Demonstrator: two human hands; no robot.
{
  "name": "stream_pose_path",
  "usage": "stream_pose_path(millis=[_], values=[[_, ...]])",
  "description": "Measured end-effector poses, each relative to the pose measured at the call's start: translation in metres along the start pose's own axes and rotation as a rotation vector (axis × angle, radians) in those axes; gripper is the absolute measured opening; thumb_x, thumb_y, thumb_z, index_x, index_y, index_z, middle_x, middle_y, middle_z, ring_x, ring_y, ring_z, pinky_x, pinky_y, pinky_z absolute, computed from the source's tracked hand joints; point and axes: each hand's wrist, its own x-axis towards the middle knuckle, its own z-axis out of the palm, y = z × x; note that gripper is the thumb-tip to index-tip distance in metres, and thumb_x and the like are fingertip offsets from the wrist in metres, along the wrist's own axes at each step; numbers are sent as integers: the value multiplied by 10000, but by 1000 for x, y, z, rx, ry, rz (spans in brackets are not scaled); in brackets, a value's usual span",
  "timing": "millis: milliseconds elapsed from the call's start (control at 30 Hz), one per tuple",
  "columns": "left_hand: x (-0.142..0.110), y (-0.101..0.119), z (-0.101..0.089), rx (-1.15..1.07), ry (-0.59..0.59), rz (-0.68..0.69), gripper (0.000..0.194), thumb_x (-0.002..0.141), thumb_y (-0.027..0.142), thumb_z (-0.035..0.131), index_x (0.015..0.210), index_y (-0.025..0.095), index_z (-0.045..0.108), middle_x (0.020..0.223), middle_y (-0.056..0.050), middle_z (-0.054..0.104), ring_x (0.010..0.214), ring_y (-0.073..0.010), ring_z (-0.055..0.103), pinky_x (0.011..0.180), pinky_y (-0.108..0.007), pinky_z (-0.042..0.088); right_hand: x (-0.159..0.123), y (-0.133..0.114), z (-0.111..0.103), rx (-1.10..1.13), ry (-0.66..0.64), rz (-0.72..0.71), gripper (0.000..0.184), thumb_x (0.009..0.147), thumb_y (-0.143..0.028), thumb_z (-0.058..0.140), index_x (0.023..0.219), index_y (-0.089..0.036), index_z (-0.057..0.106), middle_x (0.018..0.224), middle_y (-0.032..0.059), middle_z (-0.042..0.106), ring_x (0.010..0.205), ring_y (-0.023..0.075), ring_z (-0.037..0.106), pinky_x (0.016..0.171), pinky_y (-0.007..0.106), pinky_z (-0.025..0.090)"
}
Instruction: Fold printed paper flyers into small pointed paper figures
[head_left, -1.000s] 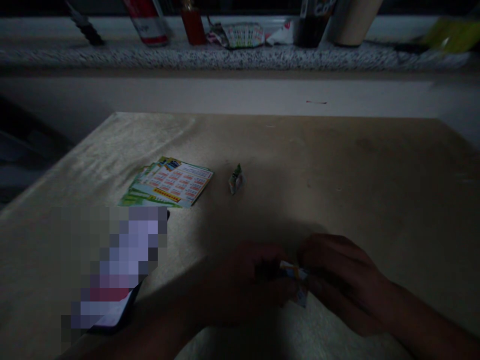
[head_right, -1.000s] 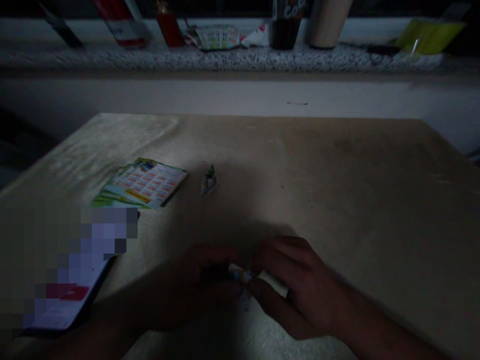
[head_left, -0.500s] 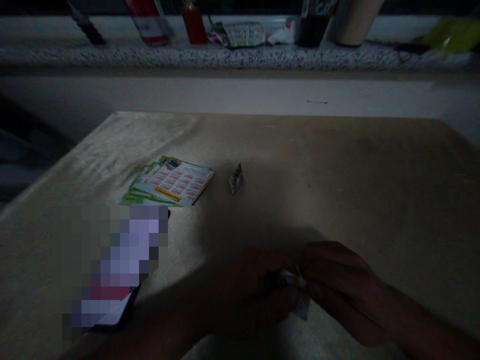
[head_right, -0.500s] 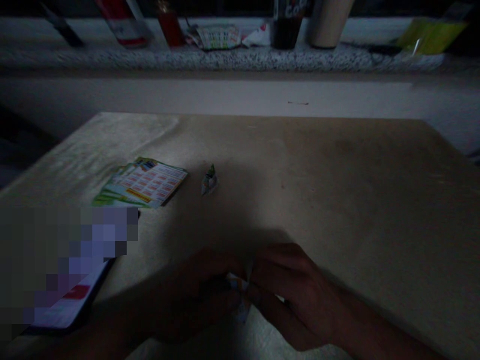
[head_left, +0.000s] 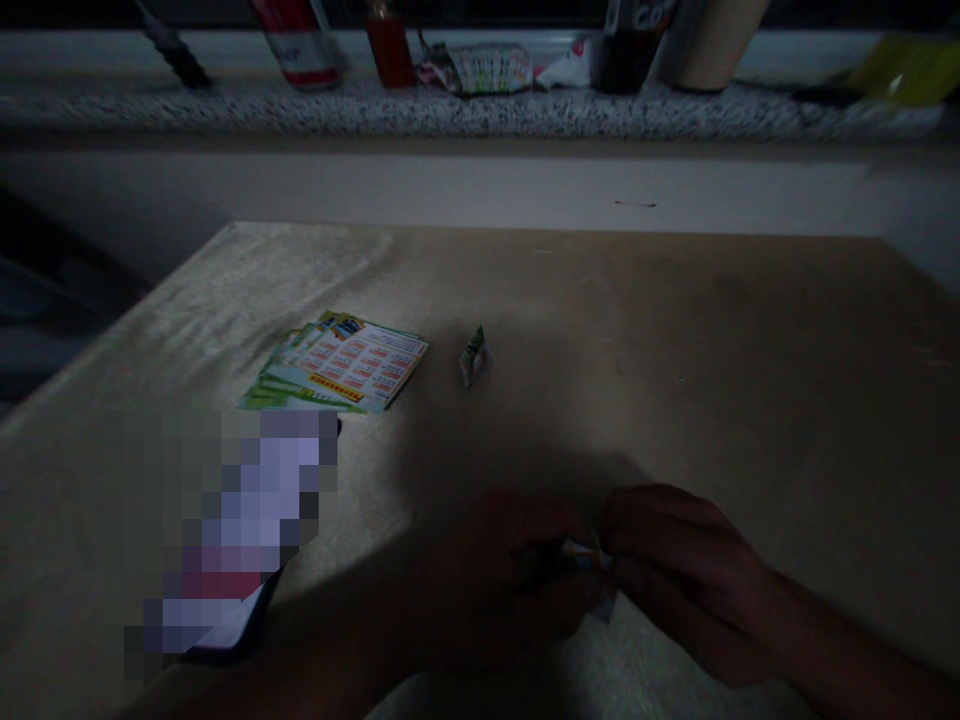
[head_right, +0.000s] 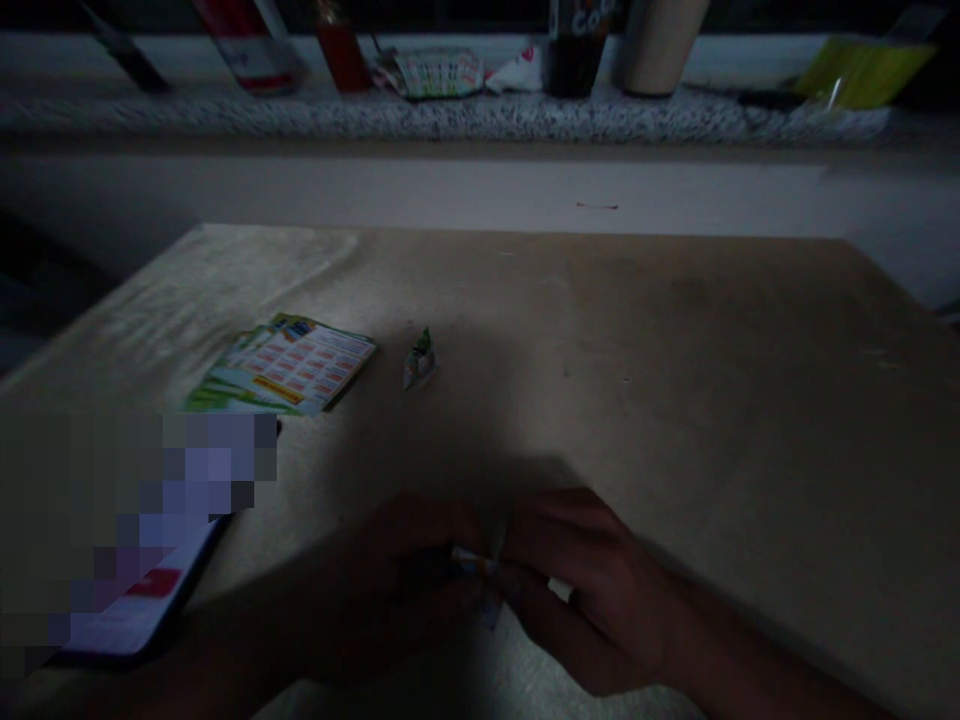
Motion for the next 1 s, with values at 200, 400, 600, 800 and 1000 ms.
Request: stream_pose_path(millis=[200,400,600,800,1000], values=[[-2,-6,5,-32,37,-54,189,876,271,639,738,143,659,610,41,538,552,-72,445,523,-176,357,2,-4,1,7,63,54,230,902,-84,513,720,-215,466,581,-43,395,493,114,402,486,282,282],[-1,-11,6,-271,90,-241,230,829,332,712,758,116,679,680,-30,668,597,-109,590,562,-205,456,2,-4,1,-9,125,66,241,896,-71,510,700,-209,482,566,-44,416,478,103,412,481,275,289],[-4,-7,6,-171,113,-131,223,885,287,650,746,119,700,622,-14,648,529,-89,568,504,-183,430,0,-2,4,110,118,144,277,963,-147,498,692,-201,510,559,-36,467,462,95,424,470,265,302],[-2,-7,7,-185,141,-150,237,883,317,665,752,121,688,640,-16,651,540,-90,567,496,-180,425,-1,-1,5,173,141,197,342,1016,-253,476,681,-202,523,565,-34,452,463,99,402,449,268,285],[-3,-4,4,-23,164,-184,292,758,367,795,954,163,724,814,-26,705,747,-160,627,658,-258,500,-3,5,5,193,175,252,378,1037,-278,459,668,-200,485,582,-43,386,492,100,378,460,261,279]])
